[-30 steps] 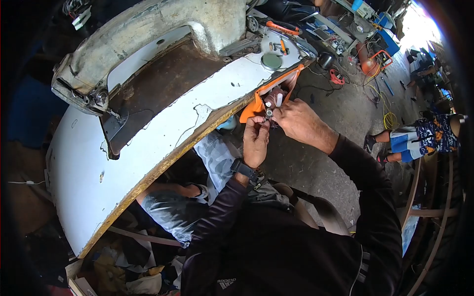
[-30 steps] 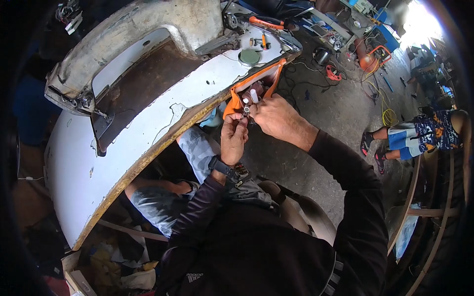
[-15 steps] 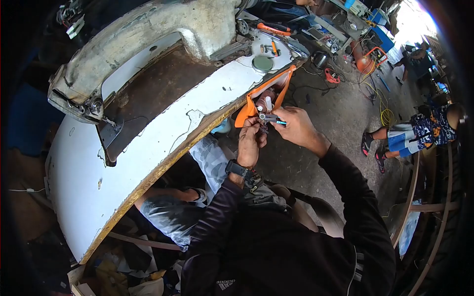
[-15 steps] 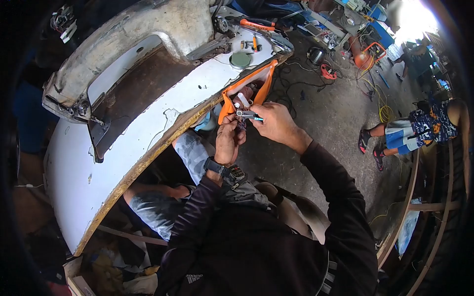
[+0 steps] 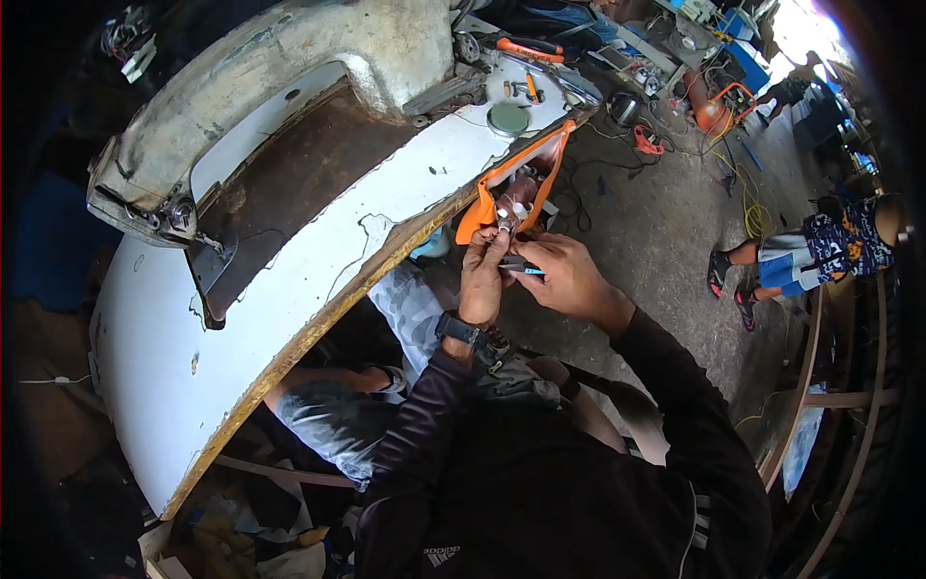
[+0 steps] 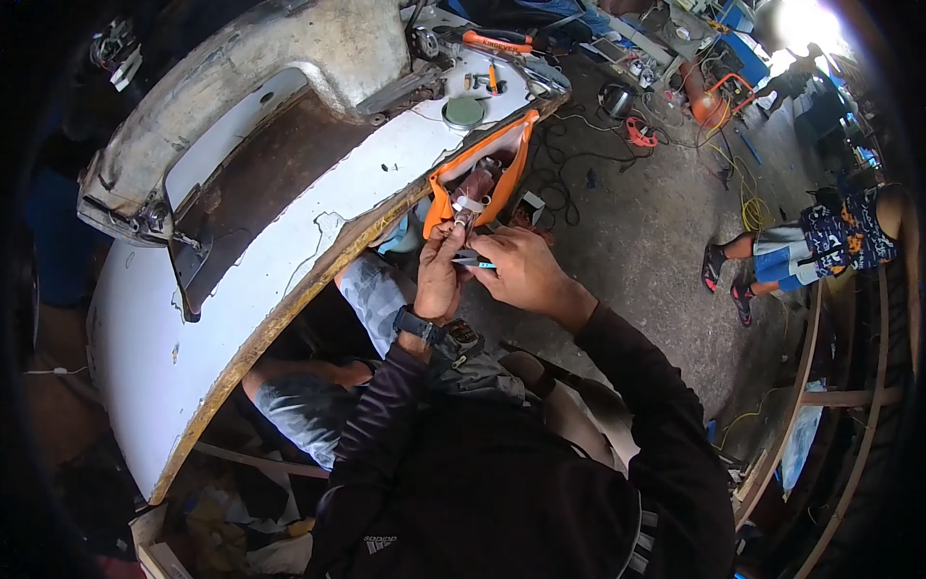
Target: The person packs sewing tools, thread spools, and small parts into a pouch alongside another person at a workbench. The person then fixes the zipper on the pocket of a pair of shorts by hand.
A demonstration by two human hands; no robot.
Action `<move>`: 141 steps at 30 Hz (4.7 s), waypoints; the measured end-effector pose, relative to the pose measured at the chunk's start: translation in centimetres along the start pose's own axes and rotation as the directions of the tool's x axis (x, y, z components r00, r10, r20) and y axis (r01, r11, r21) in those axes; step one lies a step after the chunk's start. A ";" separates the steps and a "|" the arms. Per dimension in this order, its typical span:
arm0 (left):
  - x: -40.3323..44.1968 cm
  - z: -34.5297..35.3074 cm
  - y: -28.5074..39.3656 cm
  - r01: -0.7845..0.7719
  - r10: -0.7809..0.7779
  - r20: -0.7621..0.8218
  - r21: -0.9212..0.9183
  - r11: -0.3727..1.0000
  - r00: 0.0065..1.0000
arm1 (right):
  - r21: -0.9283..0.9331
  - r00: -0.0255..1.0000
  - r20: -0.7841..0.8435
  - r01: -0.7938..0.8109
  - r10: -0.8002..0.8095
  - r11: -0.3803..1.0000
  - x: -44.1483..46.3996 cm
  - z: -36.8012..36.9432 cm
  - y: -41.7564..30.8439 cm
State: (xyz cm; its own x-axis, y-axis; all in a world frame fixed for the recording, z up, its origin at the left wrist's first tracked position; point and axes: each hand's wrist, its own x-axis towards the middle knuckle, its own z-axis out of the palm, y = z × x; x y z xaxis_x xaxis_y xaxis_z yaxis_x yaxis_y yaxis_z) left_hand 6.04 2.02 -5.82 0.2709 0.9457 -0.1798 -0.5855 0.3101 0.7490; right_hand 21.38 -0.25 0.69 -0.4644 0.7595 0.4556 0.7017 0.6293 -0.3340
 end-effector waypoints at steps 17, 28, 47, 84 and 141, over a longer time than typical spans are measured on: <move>-0.1 -1.0 -1.0 -0.031 0.039 0.057 -0.138 0.990 0.998 | -0.389 0.993 0.119 0.046 0.001 0.920 0.5 -1.2 1.5; 0.0 -1.4 -1.3 -0.040 0.052 0.090 -0.131 0.991 0.995 | -0.382 0.993 0.113 0.072 -0.030 0.922 0.6 -1.4 1.7; 0.8 -0.4 -1.7 -0.130 0.130 -0.083 0.010 0.992 0.988 | -0.449 0.970 0.242 0.116 -0.005 0.886 2.0 -1.0 1.8; 1.1 -1.8 -2.2 0.026 0.014 0.099 -0.387 0.922 0.995 | -0.296 0.978 0.207 0.099 -0.037 0.950 0.3 -2.5 1.8; 0.1 -2.8 -2.9 -0.063 0.088 0.136 -0.174 0.983 0.987 | -0.413 0.972 0.229 0.153 -0.061 0.897 0.2 -2.0 2.7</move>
State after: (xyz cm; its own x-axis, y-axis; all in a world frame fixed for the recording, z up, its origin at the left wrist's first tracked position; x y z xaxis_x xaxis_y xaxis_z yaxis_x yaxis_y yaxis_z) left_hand 5.63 1.44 -9.80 0.3203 0.9470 -0.0249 -0.7255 0.2621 0.6364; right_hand 24.31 1.29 1.51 -0.6174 0.7375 0.2737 0.7820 0.6133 0.1114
